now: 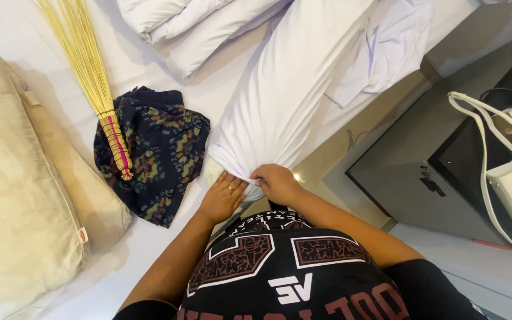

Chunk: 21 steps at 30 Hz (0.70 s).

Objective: The person inserts a white pillow into a white pillowcase on a bed, smoothing the fabric and tucking the edges. They then gather the opening and tie the drawstrings to secure the pillow inside.

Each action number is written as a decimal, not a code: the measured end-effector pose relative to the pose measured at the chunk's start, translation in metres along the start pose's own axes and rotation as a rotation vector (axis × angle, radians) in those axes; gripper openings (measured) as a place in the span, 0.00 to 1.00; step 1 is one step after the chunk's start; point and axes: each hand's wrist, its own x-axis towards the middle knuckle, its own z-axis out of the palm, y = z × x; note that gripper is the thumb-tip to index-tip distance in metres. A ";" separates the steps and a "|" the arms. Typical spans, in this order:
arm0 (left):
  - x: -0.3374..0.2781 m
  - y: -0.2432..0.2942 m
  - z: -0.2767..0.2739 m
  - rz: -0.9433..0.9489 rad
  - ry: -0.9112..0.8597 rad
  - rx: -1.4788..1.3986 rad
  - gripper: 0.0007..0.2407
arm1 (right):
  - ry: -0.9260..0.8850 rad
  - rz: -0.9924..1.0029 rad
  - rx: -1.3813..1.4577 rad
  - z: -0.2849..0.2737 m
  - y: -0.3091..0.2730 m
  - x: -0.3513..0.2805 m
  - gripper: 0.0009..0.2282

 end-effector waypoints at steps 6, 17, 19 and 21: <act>0.024 0.015 -0.024 -0.439 0.403 -0.321 0.17 | 0.118 -0.180 -0.094 0.010 0.015 -0.007 0.05; 0.103 -0.006 -0.093 -0.053 0.215 -0.055 0.06 | 0.574 -0.313 -0.164 -0.002 0.033 -0.017 0.06; 0.112 -0.005 -0.095 -0.034 0.218 -0.034 0.04 | 0.688 -0.338 -0.219 -0.008 0.043 -0.020 0.04; 0.121 -0.002 -0.095 -0.011 0.292 -0.070 0.04 | 0.809 -0.309 -0.375 -0.021 0.048 -0.028 0.05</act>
